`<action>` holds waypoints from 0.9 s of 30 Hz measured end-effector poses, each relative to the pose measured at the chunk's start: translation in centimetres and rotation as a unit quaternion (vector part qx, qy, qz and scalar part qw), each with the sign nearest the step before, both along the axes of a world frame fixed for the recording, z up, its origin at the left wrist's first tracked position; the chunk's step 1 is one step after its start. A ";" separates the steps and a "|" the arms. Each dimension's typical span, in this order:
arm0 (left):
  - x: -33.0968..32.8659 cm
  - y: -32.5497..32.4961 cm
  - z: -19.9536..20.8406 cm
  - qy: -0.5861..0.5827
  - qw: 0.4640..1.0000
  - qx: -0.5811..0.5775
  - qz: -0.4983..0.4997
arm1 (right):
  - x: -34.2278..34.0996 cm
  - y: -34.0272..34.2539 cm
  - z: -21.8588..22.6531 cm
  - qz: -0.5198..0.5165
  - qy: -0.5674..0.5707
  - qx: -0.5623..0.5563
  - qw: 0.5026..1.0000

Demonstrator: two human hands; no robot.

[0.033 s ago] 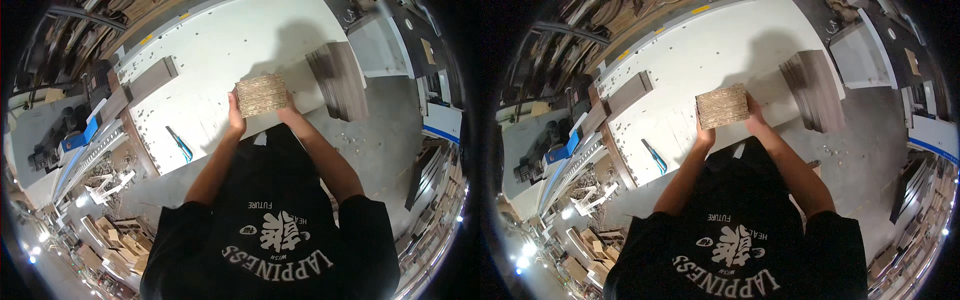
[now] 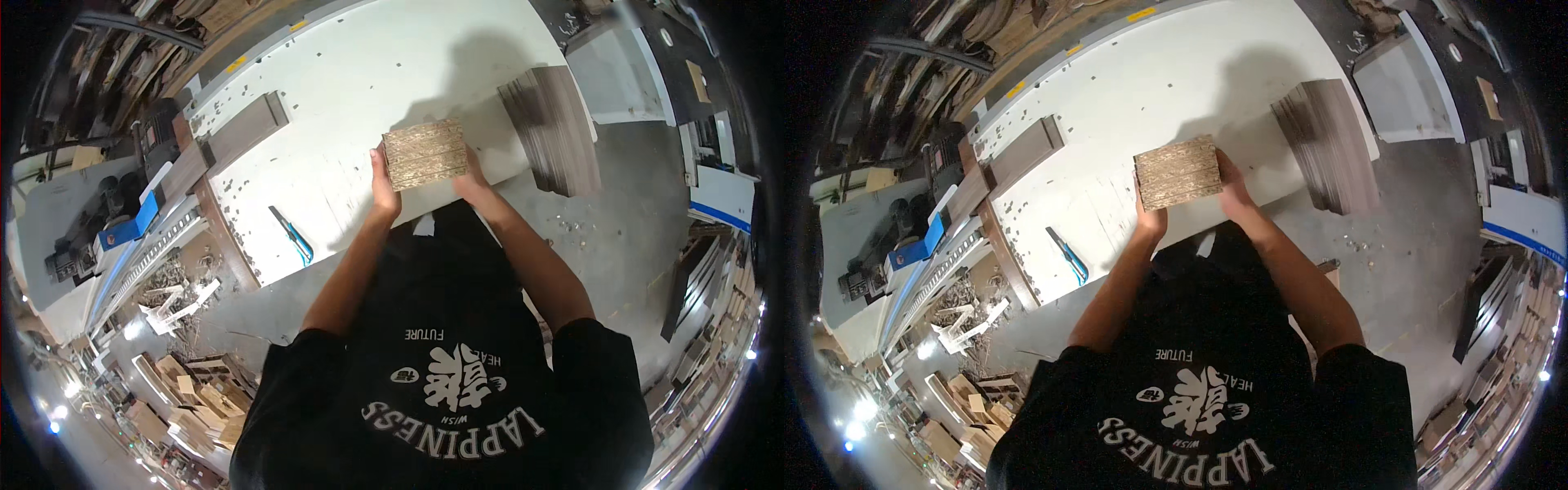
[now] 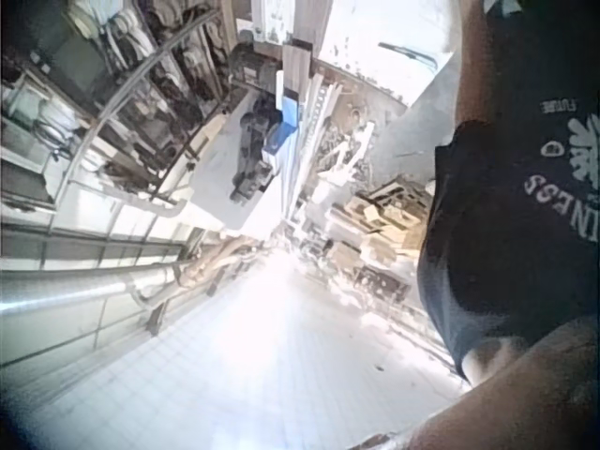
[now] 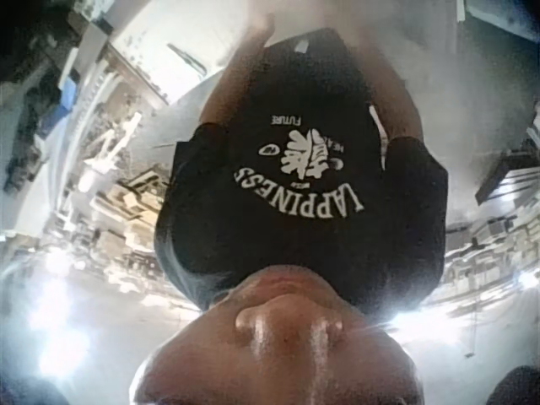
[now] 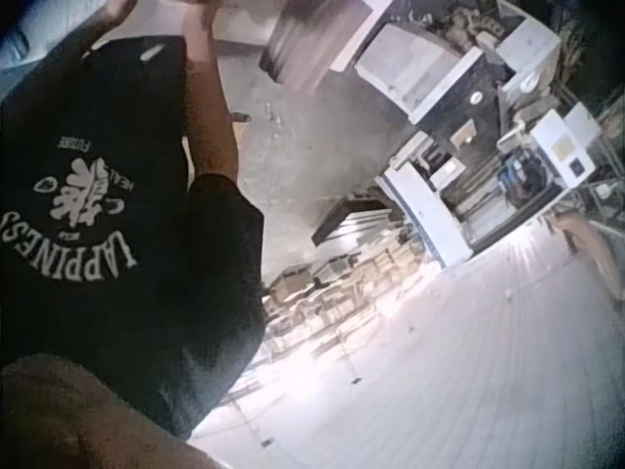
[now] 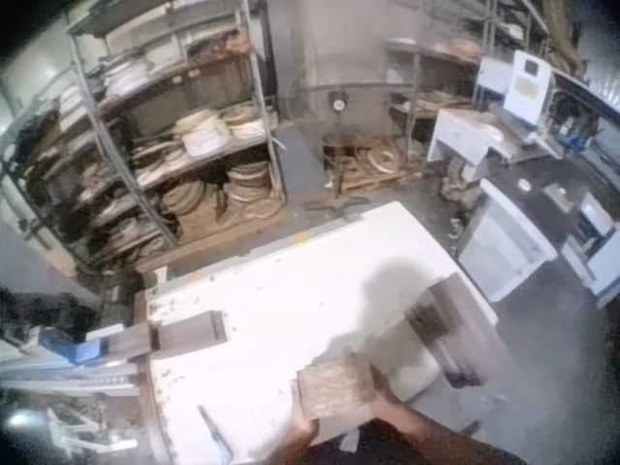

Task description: Sorting and organizing small wood/composite panels on a workbench in a furniture factory.

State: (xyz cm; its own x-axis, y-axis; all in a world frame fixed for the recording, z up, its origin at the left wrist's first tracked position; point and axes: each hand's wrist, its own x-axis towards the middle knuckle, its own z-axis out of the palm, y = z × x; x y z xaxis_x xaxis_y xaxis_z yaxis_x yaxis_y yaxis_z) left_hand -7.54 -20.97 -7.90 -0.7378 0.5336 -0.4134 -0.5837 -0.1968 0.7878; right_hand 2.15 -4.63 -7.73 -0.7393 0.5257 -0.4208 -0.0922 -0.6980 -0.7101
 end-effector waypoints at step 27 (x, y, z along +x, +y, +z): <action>1.1 -3.5 1.2 0.292 0.898 -0.227 -0.238 | 2.7 0.6 -3.5 0.330 0.028 0.359 0.873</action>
